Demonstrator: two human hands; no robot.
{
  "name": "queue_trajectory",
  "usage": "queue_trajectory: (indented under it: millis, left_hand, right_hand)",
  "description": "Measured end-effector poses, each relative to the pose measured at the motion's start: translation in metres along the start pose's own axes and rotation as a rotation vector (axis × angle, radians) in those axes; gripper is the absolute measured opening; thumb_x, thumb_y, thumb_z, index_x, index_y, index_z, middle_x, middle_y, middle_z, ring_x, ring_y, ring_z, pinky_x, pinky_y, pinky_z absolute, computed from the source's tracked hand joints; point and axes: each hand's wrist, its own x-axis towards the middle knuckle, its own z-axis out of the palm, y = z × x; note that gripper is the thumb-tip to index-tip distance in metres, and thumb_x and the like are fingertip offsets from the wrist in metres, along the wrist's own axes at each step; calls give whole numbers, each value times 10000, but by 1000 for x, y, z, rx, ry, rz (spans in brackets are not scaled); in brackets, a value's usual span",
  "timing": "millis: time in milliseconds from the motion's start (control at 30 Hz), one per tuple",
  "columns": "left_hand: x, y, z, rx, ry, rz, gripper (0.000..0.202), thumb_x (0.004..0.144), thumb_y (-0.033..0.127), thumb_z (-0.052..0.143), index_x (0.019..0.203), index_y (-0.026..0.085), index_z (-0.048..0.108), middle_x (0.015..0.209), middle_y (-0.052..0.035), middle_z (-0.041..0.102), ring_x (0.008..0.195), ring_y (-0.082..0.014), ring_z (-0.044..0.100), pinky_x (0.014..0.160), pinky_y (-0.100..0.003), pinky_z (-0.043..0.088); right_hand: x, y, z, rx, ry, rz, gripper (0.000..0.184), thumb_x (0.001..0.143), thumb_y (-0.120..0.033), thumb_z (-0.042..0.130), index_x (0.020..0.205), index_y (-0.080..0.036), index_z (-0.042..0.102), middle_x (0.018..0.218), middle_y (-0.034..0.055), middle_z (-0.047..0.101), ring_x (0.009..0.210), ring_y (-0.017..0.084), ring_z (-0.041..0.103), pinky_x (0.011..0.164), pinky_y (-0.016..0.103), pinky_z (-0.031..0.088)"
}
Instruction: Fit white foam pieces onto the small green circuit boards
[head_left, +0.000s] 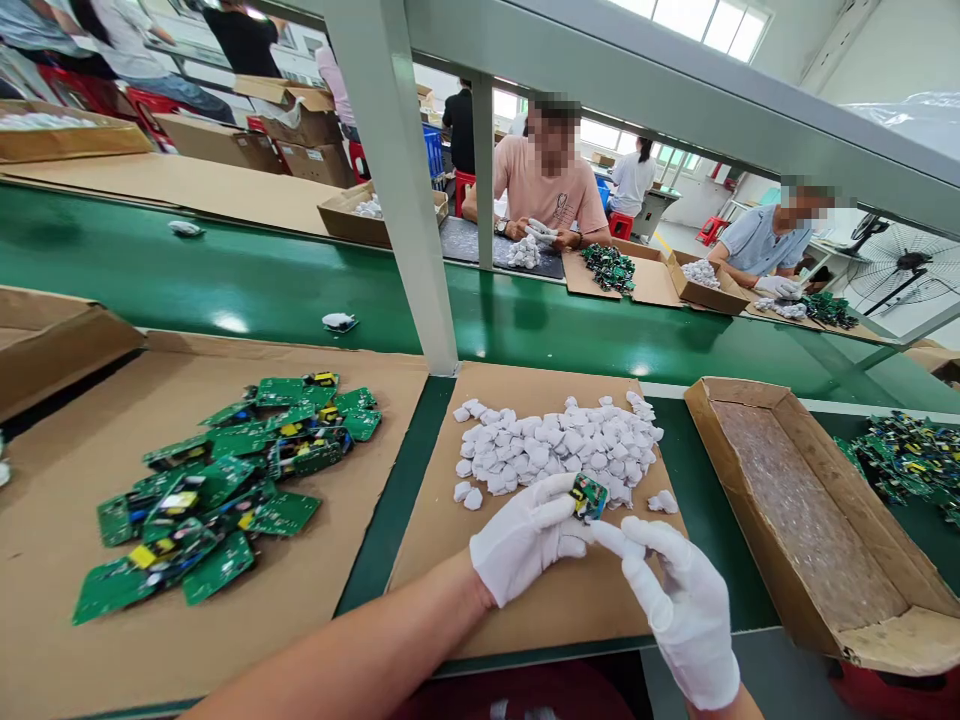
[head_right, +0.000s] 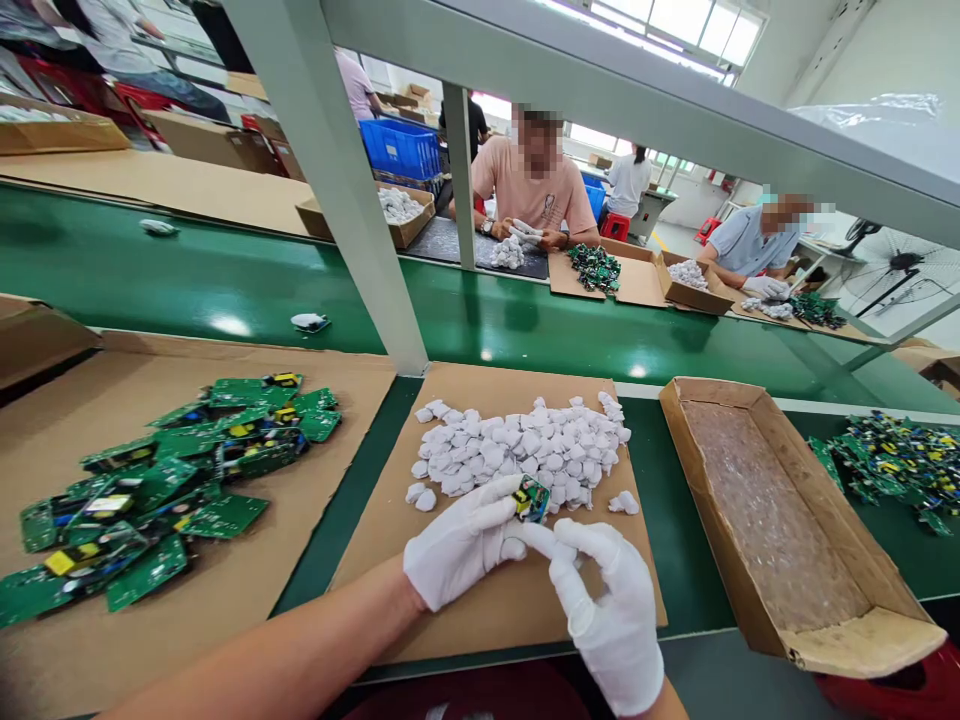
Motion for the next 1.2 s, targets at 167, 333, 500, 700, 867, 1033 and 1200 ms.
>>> queue_trajectory:
  millis: [167,333,500,700,867,1033,1200]
  left_hand:
    - [-3,1,5,149,33,23,348,680,229,730,977,153,565,1008,-107,650,840,-200,665,657,-245,509]
    - [-3,-5,11,307,51,123,588,668,265,737,1205,199,506,999,-86,638,817,-184,636,653,-264,479]
    - [-5,-8,12,475,52,158,533,701,262,690,1207,168,551,977,-75,628,794,-171,562,661,-278,446]
    - [-6,-10,13,540,49,225,324,730,243,648,1050,190,646,892,-45,627,809,-172,535,724,-270,437]
    - [-5,-6,16,442,-16,149,394,739,319,656,1101,172,613,811,-32,602,662,-115,487,623,-238,426]
    - [-5,-5,15,311,-9,48,483,741,374,657,1174,195,543,959,-64,594,732,-121,571,677,-254,463]
    - [-1,-9,13,327,24,74,393,693,365,704,1006,151,600,867,-50,601,708,-124,555,636,-246,466]
  right_hand:
    - [9,2,-3,-300,64,-173,209,827,-164,582,1030,-214,576,918,60,705,800,187,652,767,369,529]
    - [16,0,2,-498,117,-348,235,801,-120,596,1018,-210,595,845,47,691,715,164,628,661,314,524]
    - [14,6,7,-659,136,-437,261,781,-126,615,1027,-211,594,774,44,679,670,173,609,638,318,497]
    - [14,20,17,-769,131,-451,193,794,-170,613,975,-236,630,711,26,661,647,166,601,624,297,474]
    - [19,24,14,-717,32,-368,201,834,-270,563,1016,-253,645,847,52,662,793,195,613,702,329,497]
    - [20,23,11,-641,28,-307,316,853,-316,536,1148,-220,590,943,82,639,893,224,607,818,399,492]
    - [18,30,24,-714,146,-432,186,822,-191,568,960,-264,668,977,76,618,866,204,611,764,369,515]
